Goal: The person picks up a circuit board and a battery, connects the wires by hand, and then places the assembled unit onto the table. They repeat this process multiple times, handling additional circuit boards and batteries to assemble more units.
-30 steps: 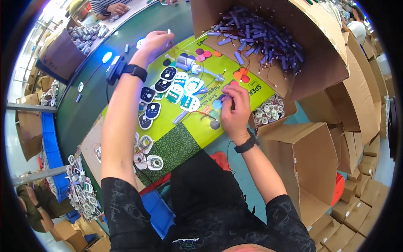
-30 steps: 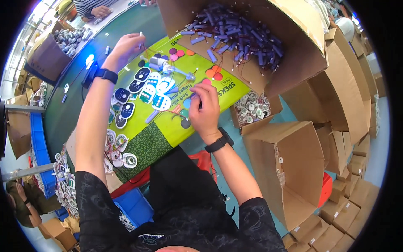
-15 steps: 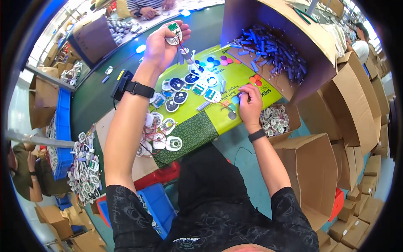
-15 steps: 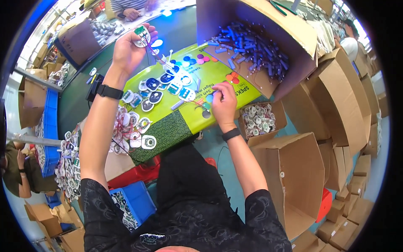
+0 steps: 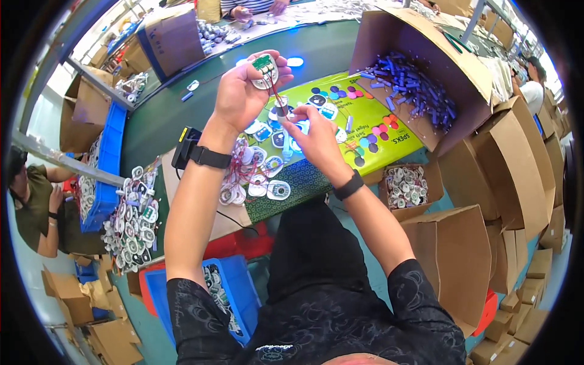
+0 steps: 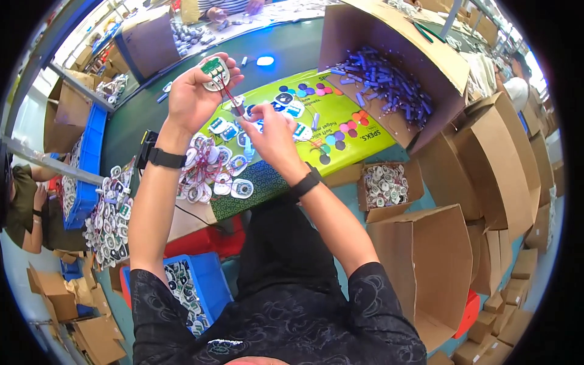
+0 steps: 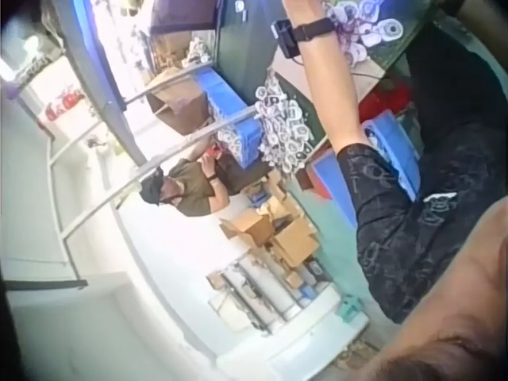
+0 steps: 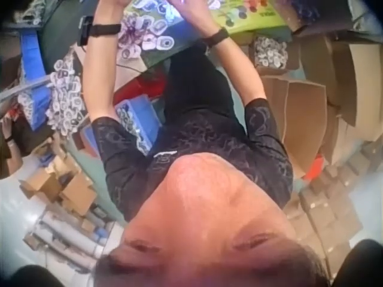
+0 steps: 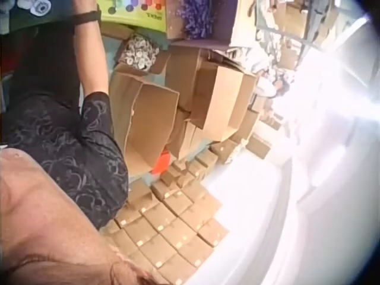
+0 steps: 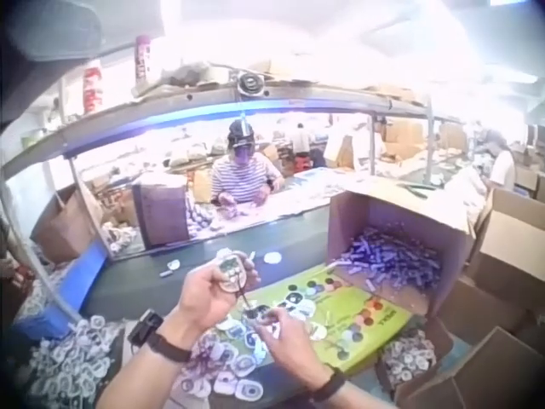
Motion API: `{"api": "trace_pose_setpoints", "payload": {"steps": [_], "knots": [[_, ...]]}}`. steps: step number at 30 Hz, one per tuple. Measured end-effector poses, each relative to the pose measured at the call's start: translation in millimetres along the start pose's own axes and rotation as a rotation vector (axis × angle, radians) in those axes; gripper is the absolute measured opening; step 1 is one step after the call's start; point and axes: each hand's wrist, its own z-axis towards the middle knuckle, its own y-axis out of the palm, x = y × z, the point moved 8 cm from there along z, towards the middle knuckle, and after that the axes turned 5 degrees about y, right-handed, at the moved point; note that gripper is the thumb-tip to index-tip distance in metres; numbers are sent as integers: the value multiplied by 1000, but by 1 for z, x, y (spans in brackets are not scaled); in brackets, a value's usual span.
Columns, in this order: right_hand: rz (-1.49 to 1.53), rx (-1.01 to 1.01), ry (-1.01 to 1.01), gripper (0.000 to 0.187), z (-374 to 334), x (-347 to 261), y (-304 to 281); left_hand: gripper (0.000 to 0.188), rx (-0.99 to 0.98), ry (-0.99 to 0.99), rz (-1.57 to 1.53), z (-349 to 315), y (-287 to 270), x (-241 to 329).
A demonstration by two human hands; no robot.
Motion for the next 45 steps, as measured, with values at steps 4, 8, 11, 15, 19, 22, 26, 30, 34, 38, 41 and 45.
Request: {"api": "trace_pose_setpoints", "payload": {"steps": [4,8,11,15,19,22,26,30,34,38,41,45], "knots": [[37,-130,-4,23,-4,7,1,46,-35,-15,52,-14,-4,10],[86,-140,-19,23,-1,-5,-20,46,-28,-31,400,-19,-11,26],[66,-144,-35,24,5,-11,-30,44,-85,28,652,-20,-10,40],[145,-166,32,30,18,-3,-27,41,-39,6,845,-17,11,42],[-27,-244,123,48,10,-36,-17,42,-69,82,946,-4,1,54],[-2,-239,112,55,19,-38,-1,26,-679,413,620,-12,57,59],[33,-280,127,48,22,-41,0,36,-8,32,801,-12,29,58],[92,-293,99,42,28,-27,-6,38,44,-38,546,-9,16,59],[76,-338,7,38,18,-46,-2,38,-619,116,184,-13,37,62],[73,-353,-5,36,15,-43,-6,45,-394,23,302,-15,40,54],[10,-346,-7,38,11,-44,-9,50,-90,-88,381,-24,22,47],[-200,-375,-19,48,2,-52,-14,55,-2,-136,178,-39,14,33]]}}
